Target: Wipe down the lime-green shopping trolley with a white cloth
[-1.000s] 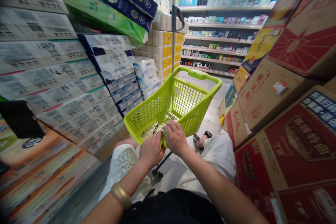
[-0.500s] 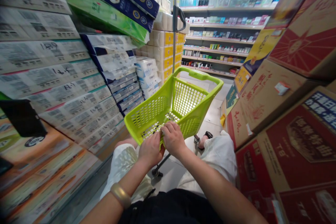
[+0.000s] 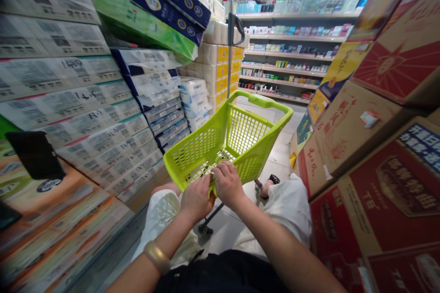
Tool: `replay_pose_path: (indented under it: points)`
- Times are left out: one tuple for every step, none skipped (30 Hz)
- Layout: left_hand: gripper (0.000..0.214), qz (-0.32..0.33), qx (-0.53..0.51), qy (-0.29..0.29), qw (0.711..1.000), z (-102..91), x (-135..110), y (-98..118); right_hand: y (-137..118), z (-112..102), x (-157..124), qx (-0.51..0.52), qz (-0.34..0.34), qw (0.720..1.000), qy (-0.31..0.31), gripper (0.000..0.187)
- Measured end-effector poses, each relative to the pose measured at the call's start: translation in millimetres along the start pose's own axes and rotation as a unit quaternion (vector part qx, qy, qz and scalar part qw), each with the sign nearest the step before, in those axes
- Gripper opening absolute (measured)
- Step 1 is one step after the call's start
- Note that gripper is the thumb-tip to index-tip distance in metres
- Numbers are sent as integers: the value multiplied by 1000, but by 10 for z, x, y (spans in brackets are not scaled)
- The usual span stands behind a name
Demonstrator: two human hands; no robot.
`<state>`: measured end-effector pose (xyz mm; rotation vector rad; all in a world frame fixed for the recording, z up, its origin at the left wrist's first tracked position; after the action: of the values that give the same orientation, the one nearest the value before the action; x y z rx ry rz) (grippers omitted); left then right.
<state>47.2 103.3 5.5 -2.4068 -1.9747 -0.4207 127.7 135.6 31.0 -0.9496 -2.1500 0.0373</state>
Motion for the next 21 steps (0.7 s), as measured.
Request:
replay_pose_path:
  points:
    - [39,0,1,0,1000,-1,-5,-9,-29,24,-5,2,-14,1000,-14,38]
    - [40,2,0,1,1000,-2,-10,-16,-27,34,1,1,-27,999,-27,38]
    - [41,5,-3,5,1000,-5,-16,-23,10,26,20,-4,-36,999,-37,36]
    - [43,8,-6,9,1000,-8,-22,-26,76,-1,49,-14,-40,998,-40,35]
    - [45,11,-9,14,1000,-12,-27,-29,164,-44,86,-26,-38,998,-37,33]
    - [46,12,-11,19,1000,-16,-30,-30,263,-97,127,-38,-28,999,-27,31]
    - [46,12,-11,23,1000,-19,-32,-29,357,-149,163,-48,-13,999,-15,30]
    - [45,10,-10,26,1000,-20,-32,-28,431,-191,190,-55,3,998,-3,28]
    - [45,9,-8,26,1000,-18,-30,-24,474,-218,202,-58,19,998,8,28]
    - [45,8,-7,25,1000,-15,-27,-18,481,-227,199,-57,31,998,17,28]
    - [45,7,-6,23,1000,-12,-23,-11,450,-215,181,-52,38,998,23,30]
    - [45,7,-6,20,1000,-8,-19,-5,386,-186,151,-44,39,998,26,32]
    - [45,7,-6,17,1000,-6,-16,-3,300,-144,114,-35,34,999,25,34]
    - [44,6,-6,14,1000,-5,-14,-4,205,-95,75,-25,24,999,20,36]
    - [44,6,-6,11,1000,-5,-15,-9,115,-47,41,-17,12,1000,11,38]
    - [43,5,-6,9,1000,-6,-17,-17,44,-6,15,-11,0,1000,0,40]
    - [43,5,-6,7,1000,-8,-21,-26,0,24,2,-8,-12,1000,-11,40]
    - [43,6,-7,5,1000,-9,-25,-35,-14,38,2,-7,-24,999,-22,40]
    - [44,7,-9,3,1000,-11,-30,-41,3,35,16,-9,-34,999,-31,39]
    - [45,8,-11,3,1000,-14,-34,-45,49,15,43,-14,-39,999,-35,37]
    - [46,9,-14,5,1000,-19,-36,-47,119,-19,79,-21,-38,999,-33,36]
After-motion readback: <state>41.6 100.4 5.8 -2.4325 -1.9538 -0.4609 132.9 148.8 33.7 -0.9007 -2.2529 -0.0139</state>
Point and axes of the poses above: each hand's wrist, its own x-axis towards the middle knuckle, its own z-axis out of the palm, y = z × x, the point moved 9 cm from there along x, towards the middle knuckle, and after that the axes turned 8 degrees about z, right-handed, at the moved point
